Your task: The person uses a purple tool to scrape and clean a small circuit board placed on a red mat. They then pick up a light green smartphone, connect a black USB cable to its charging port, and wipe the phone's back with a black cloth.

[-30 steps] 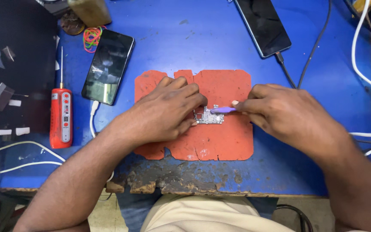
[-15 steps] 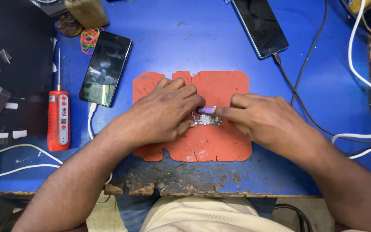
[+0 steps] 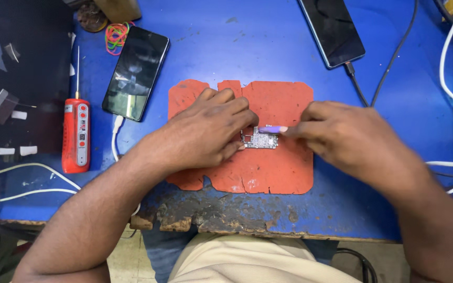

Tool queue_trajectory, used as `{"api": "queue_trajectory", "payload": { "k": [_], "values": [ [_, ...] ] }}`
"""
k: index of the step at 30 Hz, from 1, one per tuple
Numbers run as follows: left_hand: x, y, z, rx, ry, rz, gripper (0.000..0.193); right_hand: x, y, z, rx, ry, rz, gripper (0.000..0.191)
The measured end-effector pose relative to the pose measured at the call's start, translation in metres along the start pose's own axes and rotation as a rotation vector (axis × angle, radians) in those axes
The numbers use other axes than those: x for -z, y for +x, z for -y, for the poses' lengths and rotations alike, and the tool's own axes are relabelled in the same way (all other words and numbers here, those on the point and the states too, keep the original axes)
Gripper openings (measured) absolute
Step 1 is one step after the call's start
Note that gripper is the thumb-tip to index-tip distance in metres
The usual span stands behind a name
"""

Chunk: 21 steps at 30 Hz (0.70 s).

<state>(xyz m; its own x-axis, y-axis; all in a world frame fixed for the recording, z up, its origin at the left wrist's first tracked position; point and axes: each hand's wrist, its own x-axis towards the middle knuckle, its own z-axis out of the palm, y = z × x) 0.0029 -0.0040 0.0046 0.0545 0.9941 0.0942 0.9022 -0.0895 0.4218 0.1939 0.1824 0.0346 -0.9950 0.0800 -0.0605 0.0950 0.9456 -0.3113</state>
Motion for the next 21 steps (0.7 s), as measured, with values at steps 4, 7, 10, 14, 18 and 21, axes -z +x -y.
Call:
{"api": "queue_trajectory", "payload": {
  "k": [4, 7, 10, 14, 18, 21],
  "values": [
    [0.000, 0.001, -0.001, -0.001, -0.020, 0.003, 0.038, -0.008, -0.002, -0.003, 0.064, 0.013, 0.019, 0.027],
    [0.001, 0.000, -0.001, 0.002, -0.018, 0.003, 0.039, -0.009, -0.003, -0.006, 0.063, 0.045, -0.040, 0.031],
    [0.002, -0.001, -0.001, 0.006, -0.009, -0.003, 0.040, -0.006, -0.002, -0.005, 0.063, 0.006, -0.048, 0.033],
    [0.001, 0.001, -0.002, 0.000, -0.020, -0.003, 0.040, 0.001, 0.001, 0.001, 0.072, 0.044, -0.031, 0.035],
    [0.002, 0.000, -0.002, 0.020, -0.017, 0.029, 0.044, 0.004, 0.001, 0.000, -0.021, -0.024, -0.006, 0.029],
    [0.003, 0.000, -0.002, 0.001, -0.032, 0.000, 0.039, 0.000, 0.000, -0.002, 0.042, -0.008, 0.016, 0.036]
  ]
}}
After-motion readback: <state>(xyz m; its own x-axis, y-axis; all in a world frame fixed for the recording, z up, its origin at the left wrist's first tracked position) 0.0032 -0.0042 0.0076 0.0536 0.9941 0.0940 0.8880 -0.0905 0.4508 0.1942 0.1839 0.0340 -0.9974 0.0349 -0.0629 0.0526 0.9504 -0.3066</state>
